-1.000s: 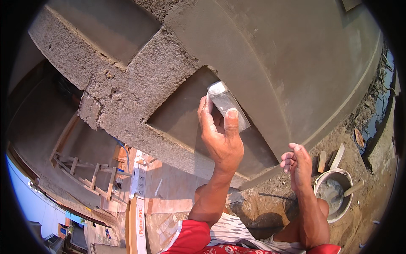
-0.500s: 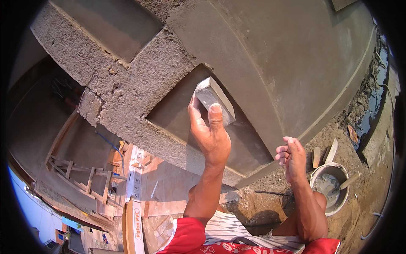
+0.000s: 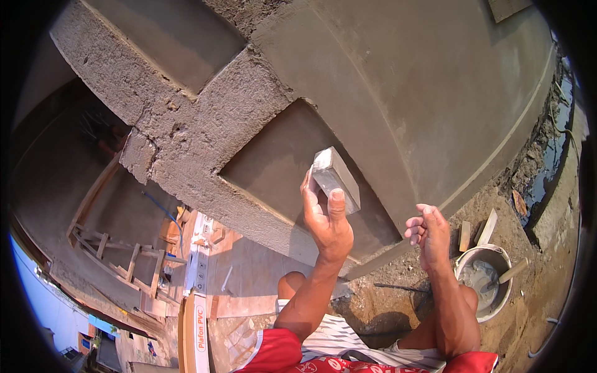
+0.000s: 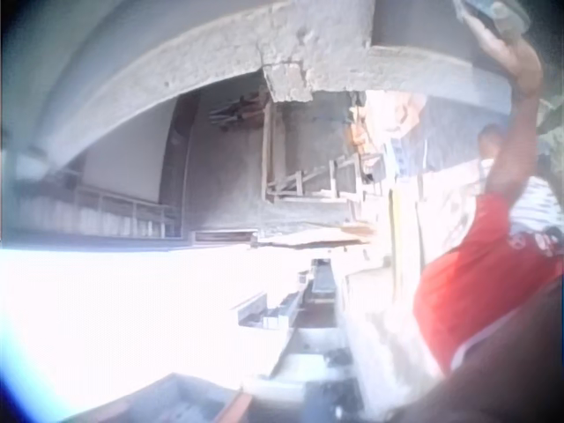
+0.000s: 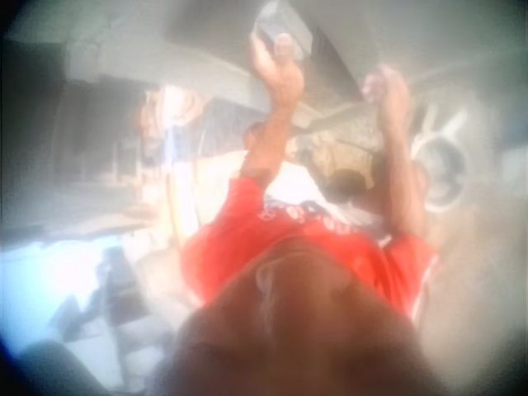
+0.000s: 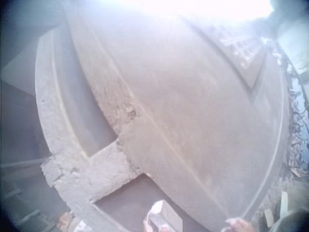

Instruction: The person smooths a freshly plastered concrete wall using a rectangular trowel. They repeatedly rub the tool along the surface and edges to create a uniform finish.

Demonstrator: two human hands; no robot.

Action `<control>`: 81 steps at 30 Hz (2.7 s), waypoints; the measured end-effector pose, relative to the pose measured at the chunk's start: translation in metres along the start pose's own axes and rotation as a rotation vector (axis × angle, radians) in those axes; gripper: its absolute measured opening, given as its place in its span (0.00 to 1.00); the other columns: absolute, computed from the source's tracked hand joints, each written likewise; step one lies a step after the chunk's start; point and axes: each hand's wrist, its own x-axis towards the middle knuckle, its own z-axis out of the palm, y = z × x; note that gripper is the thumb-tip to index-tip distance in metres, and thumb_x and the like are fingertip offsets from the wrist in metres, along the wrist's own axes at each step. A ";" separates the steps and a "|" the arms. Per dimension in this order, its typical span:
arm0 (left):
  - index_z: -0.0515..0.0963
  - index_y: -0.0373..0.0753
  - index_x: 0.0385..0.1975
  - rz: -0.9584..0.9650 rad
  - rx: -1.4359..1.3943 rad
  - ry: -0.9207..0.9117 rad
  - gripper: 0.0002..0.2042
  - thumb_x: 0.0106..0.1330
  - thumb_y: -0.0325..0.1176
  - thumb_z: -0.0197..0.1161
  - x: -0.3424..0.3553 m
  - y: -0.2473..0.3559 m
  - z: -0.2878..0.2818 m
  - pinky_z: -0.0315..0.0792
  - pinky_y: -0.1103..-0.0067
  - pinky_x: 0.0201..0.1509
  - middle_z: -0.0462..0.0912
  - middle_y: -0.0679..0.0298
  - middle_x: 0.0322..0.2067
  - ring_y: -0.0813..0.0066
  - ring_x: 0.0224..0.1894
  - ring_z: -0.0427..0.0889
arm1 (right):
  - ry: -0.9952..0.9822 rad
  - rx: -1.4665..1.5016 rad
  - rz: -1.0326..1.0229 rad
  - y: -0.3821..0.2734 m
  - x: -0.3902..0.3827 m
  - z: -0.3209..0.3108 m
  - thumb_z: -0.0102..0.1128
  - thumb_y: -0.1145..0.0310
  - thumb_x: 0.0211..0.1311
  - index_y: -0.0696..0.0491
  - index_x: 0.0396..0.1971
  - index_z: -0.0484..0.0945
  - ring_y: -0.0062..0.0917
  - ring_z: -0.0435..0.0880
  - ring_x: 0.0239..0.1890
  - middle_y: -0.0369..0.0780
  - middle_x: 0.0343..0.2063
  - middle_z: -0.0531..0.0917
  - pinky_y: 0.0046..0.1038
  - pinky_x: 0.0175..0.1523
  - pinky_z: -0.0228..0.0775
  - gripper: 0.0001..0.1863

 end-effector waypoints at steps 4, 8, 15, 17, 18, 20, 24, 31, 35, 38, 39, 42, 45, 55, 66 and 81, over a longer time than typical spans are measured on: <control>0.66 0.30 0.57 0.089 -0.025 0.049 0.23 0.73 0.44 0.54 0.040 0.022 0.003 0.66 0.78 0.58 0.74 0.61 0.49 0.77 0.51 0.72 | 0.021 0.010 -0.014 0.001 0.005 -0.008 0.46 0.58 0.73 0.57 0.48 0.71 0.19 0.80 0.21 0.39 0.25 0.81 0.17 0.23 0.66 0.17; 0.66 0.30 0.56 0.110 -0.028 0.024 0.21 0.74 0.41 0.54 0.061 0.037 0.002 0.66 0.78 0.57 0.74 0.61 0.48 0.78 0.50 0.72 | 0.039 0.028 -0.024 0.002 0.009 -0.011 0.47 0.59 0.73 0.57 0.48 0.71 0.19 0.80 0.21 0.39 0.25 0.80 0.17 0.23 0.66 0.17; 0.67 0.29 0.55 0.143 -0.003 0.059 0.20 0.74 0.39 0.53 0.071 0.037 0.014 0.68 0.78 0.57 0.76 0.59 0.48 0.77 0.50 0.73 | 0.022 0.029 0.013 0.006 0.013 -0.011 0.46 0.59 0.73 0.57 0.48 0.70 0.20 0.80 0.21 0.39 0.25 0.81 0.17 0.22 0.67 0.16; 0.67 0.28 0.56 0.133 0.024 0.073 0.21 0.74 0.40 0.53 0.070 0.039 0.017 0.68 0.78 0.56 0.76 0.59 0.47 0.77 0.49 0.73 | 0.037 0.036 0.015 0.004 0.014 -0.013 0.46 0.59 0.73 0.57 0.48 0.70 0.20 0.80 0.21 0.40 0.25 0.81 0.17 0.22 0.67 0.16; 0.66 0.27 0.56 0.119 0.045 0.072 0.21 0.74 0.40 0.53 0.070 0.041 0.017 0.68 0.78 0.55 0.76 0.58 0.46 0.77 0.48 0.73 | 0.039 0.036 0.020 0.003 0.013 -0.013 0.47 0.59 0.73 0.57 0.48 0.70 0.20 0.80 0.21 0.40 0.25 0.81 0.17 0.22 0.66 0.16; 0.63 0.24 0.59 0.077 0.051 0.038 0.25 0.73 0.41 0.54 0.069 0.041 0.012 0.69 0.75 0.55 0.73 0.53 0.50 0.71 0.51 0.73 | 0.040 0.038 0.028 0.002 0.012 -0.010 0.47 0.59 0.73 0.58 0.48 0.71 0.20 0.80 0.21 0.40 0.25 0.80 0.17 0.22 0.65 0.17; 0.58 0.19 0.61 0.126 0.209 0.031 0.32 0.70 0.42 0.58 0.053 0.021 0.011 0.68 0.68 0.60 0.65 0.44 0.58 0.59 0.59 0.70 | 0.029 0.022 0.039 0.003 0.008 -0.005 0.47 0.59 0.73 0.58 0.48 0.71 0.20 0.80 0.22 0.40 0.25 0.81 0.18 0.23 0.65 0.17; 0.59 0.23 0.62 0.157 0.183 -0.001 0.30 0.71 0.41 0.57 0.024 -0.001 0.004 0.64 0.71 0.63 0.65 0.49 0.58 0.63 0.59 0.70 | 0.000 0.008 0.015 0.006 0.001 0.002 0.47 0.59 0.73 0.57 0.48 0.70 0.20 0.80 0.22 0.40 0.25 0.81 0.17 0.22 0.67 0.16; 0.62 0.24 0.60 0.126 -0.061 0.065 0.27 0.72 0.41 0.55 0.044 0.025 0.007 0.65 0.74 0.59 0.71 0.54 0.52 0.71 0.54 0.71 | 0.024 -0.018 -0.013 0.005 0.004 -0.003 0.47 0.58 0.73 0.57 0.48 0.70 0.19 0.80 0.21 0.40 0.25 0.81 0.17 0.21 0.67 0.17; 0.62 0.25 0.60 0.125 -0.008 0.059 0.26 0.73 0.41 0.55 0.066 0.030 0.009 0.66 0.76 0.57 0.72 0.54 0.50 0.73 0.52 0.72 | 0.060 -0.034 -0.005 0.003 0.008 -0.009 0.47 0.58 0.73 0.57 0.49 0.70 0.19 0.80 0.21 0.40 0.25 0.81 0.17 0.22 0.66 0.17; 0.63 0.25 0.59 0.149 0.012 0.073 0.26 0.73 0.41 0.55 0.070 0.030 0.011 0.66 0.76 0.56 0.73 0.54 0.49 0.73 0.51 0.72 | 0.055 -0.033 -0.003 0.003 0.008 -0.008 0.47 0.58 0.73 0.57 0.49 0.70 0.19 0.80 0.21 0.40 0.25 0.81 0.17 0.22 0.66 0.17; 0.63 0.25 0.58 0.185 0.051 0.108 0.25 0.73 0.41 0.55 0.074 0.030 0.015 0.67 0.77 0.54 0.73 0.55 0.47 0.74 0.49 0.72 | 0.044 -0.029 0.007 0.004 0.011 -0.008 0.47 0.58 0.73 0.57 0.49 0.70 0.19 0.79 0.21 0.39 0.25 0.80 0.17 0.22 0.66 0.17; 0.64 0.25 0.57 0.147 0.044 0.119 0.24 0.73 0.40 0.55 0.072 0.039 0.019 0.68 0.77 0.53 0.74 0.56 0.46 0.75 0.48 0.73 | 0.042 -0.021 0.024 0.006 0.011 -0.009 0.47 0.58 0.73 0.57 0.48 0.70 0.19 0.80 0.22 0.39 0.26 0.81 0.17 0.22 0.66 0.17; 0.63 0.23 0.59 0.192 0.325 0.068 0.29 0.70 0.44 0.58 0.035 0.008 0.016 0.62 0.68 0.63 0.69 0.48 0.55 0.61 0.59 0.69 | 0.029 0.009 0.043 0.018 0.018 -0.007 0.48 0.60 0.73 0.58 0.49 0.71 0.20 0.80 0.22 0.41 0.26 0.81 0.17 0.23 0.66 0.16; 0.67 0.32 0.59 -0.955 -1.341 -0.213 0.25 0.68 0.43 0.51 -0.053 -0.019 -0.025 0.70 0.63 0.61 0.76 0.52 0.50 0.60 0.54 0.76 | -0.173 -0.224 -0.194 0.003 -0.021 0.027 0.50 0.55 0.72 0.59 0.56 0.69 0.22 0.78 0.44 0.42 0.45 0.80 0.25 0.42 0.70 0.24; 0.67 0.33 0.52 -0.525 -0.655 -0.137 0.16 0.77 0.40 0.45 -0.040 -0.009 -0.045 0.69 0.83 0.41 0.76 0.66 0.36 0.85 0.37 0.72 | -0.278 -0.048 -0.364 0.018 -0.074 0.114 0.71 0.60 0.47 0.54 0.67 0.53 0.32 0.65 0.64 0.45 0.61 0.65 0.35 0.67 0.59 0.49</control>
